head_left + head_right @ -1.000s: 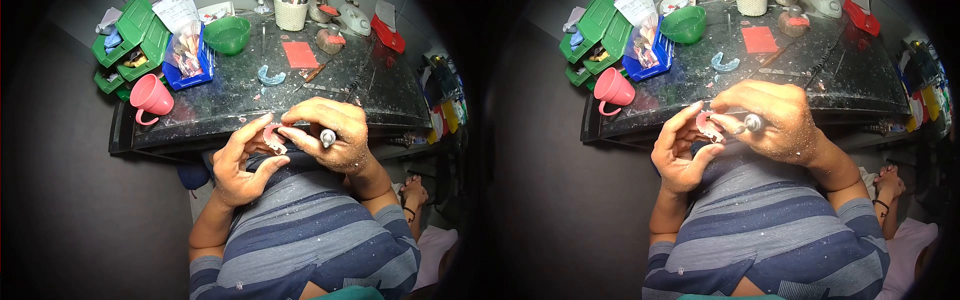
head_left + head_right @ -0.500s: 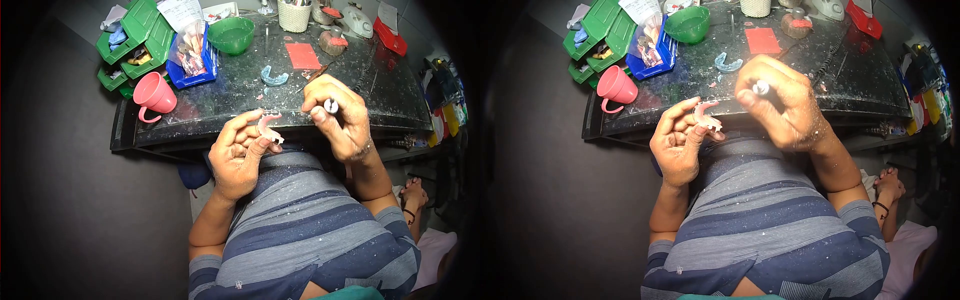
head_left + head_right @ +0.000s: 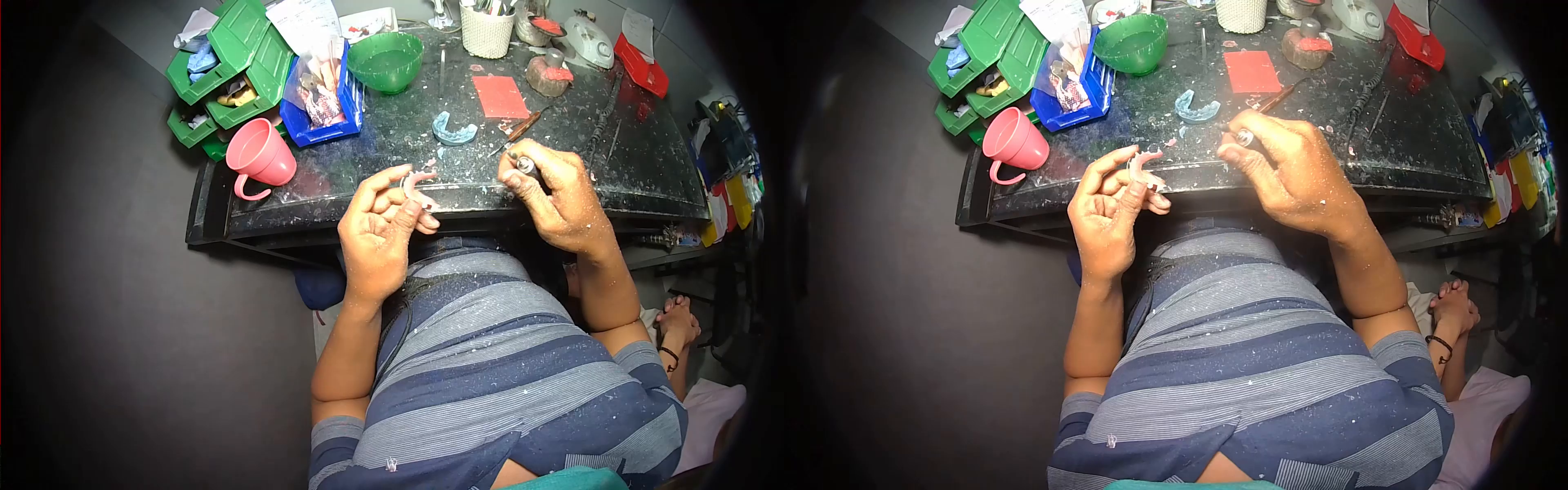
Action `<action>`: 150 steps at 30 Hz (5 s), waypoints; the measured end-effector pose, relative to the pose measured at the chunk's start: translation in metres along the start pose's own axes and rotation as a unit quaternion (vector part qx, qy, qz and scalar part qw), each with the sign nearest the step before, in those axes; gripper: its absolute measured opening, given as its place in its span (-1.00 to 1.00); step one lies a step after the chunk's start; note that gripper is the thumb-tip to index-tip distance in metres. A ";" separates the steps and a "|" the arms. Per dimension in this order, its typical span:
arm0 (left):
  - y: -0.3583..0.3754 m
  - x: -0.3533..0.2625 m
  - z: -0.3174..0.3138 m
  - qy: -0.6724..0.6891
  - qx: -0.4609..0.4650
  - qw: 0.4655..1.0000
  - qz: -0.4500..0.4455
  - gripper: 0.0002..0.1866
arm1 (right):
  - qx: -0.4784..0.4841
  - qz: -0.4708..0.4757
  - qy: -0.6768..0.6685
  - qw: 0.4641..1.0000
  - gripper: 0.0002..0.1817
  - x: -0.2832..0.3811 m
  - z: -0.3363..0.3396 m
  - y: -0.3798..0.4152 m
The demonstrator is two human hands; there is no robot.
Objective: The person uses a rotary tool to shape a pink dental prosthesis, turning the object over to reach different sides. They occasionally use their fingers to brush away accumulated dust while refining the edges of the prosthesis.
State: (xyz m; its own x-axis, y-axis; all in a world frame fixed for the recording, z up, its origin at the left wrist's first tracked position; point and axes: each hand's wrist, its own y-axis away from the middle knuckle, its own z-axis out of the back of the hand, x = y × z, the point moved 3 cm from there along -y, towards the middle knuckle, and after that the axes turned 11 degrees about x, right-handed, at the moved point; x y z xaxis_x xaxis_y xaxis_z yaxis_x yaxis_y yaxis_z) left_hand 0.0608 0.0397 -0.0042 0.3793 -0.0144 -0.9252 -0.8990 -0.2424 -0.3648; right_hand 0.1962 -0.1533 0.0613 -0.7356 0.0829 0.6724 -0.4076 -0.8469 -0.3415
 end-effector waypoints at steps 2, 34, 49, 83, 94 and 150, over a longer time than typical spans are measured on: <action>-0.005 0.003 0.008 -0.012 -0.008 1.000 0.017 -0.60 | 0.007 -0.064 0.070 0.995 -0.78 0.000 0.009 -0.001; -0.113 0.027 0.029 -0.146 0.104 0.964 0.199 -0.72 | -0.117 -0.023 0.167 0.979 -0.74 -0.076 -0.006 -0.018; -0.067 0.009 -0.011 0.071 0.093 0.993 0.017 -0.61 | -0.121 0.044 0.131 0.983 -0.78 -0.053 0.003 -0.007; -0.032 0.016 -0.052 0.316 0.152 0.936 0.032 -0.65 | 0.028 0.118 0.139 0.983 -0.36 -0.020 0.002 -0.010; -0.030 0.013 -0.052 0.299 0.086 0.947 0.073 -0.64 | 0.009 0.078 0.073 0.994 -0.42 -0.016 0.011 -0.006; -0.150 0.009 -0.006 -0.205 0.145 0.949 -0.189 -0.84 | 0.037 0.092 -0.074 0.992 -0.70 -0.091 0.038 -0.116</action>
State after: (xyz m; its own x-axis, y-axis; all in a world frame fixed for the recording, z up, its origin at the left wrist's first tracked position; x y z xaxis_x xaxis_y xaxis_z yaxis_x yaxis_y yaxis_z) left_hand 0.2002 0.0704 0.0429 0.6230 0.4130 -0.6643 -0.7609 0.1228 -0.6372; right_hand 0.3306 -0.0826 0.0649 -0.7037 -0.1498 0.6945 -0.2297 -0.8771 -0.4219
